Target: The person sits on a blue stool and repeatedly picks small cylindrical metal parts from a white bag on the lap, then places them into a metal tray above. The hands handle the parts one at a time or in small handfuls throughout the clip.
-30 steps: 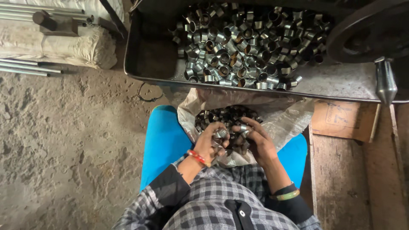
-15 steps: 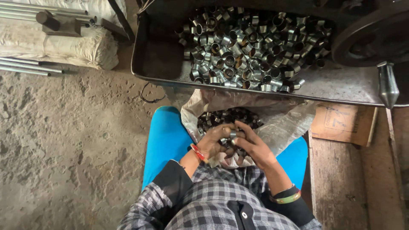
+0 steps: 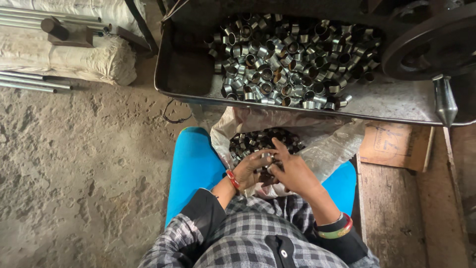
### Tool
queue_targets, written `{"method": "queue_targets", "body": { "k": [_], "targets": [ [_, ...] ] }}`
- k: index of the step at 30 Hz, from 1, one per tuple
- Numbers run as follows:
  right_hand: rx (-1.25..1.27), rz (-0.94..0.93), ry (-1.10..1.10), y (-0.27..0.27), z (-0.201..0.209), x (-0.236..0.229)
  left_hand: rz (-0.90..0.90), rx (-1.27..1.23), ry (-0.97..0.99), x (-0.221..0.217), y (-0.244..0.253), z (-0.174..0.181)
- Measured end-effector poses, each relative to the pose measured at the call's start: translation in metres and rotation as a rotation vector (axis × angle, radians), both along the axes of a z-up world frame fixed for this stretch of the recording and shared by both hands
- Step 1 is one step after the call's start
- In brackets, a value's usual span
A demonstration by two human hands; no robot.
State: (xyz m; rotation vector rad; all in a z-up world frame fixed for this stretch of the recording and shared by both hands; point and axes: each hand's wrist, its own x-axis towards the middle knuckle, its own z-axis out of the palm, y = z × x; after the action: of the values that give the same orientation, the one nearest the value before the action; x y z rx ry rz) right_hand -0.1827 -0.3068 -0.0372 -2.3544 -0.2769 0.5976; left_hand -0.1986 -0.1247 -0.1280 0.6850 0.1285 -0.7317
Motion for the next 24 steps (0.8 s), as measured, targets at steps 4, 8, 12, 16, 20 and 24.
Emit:
{"method": "queue_targets", "body": {
  "k": [4, 8, 12, 16, 20, 24],
  "targets": [
    [0.052, 0.048, -0.269, -0.001, -0.014, -0.001, 0.005, -0.02, 0.023, 0.0, -0.001, -0.014],
    [-0.027, 0.033, -0.277, 0.001, -0.016, -0.002, 0.032, -0.074, 0.064, -0.001, -0.002, -0.019],
    [0.067, -0.079, -0.07, 0.004, -0.001, -0.005, 0.052, -0.089, 0.03, 0.0, 0.0, -0.019],
    [0.274, -0.224, -0.004, 0.006, 0.01, -0.01, 0.055, -0.053, 0.011, 0.001, 0.001, -0.011],
    [0.235, -0.128, -0.287, -0.006, 0.007, -0.007, 0.049, 0.009, 0.023, 0.002, 0.003, 0.001],
    [0.332, -0.146, 0.009, -0.013, -0.001, -0.008, -0.002, 0.05, -0.036, 0.002, 0.001, 0.004]
  ]
}}
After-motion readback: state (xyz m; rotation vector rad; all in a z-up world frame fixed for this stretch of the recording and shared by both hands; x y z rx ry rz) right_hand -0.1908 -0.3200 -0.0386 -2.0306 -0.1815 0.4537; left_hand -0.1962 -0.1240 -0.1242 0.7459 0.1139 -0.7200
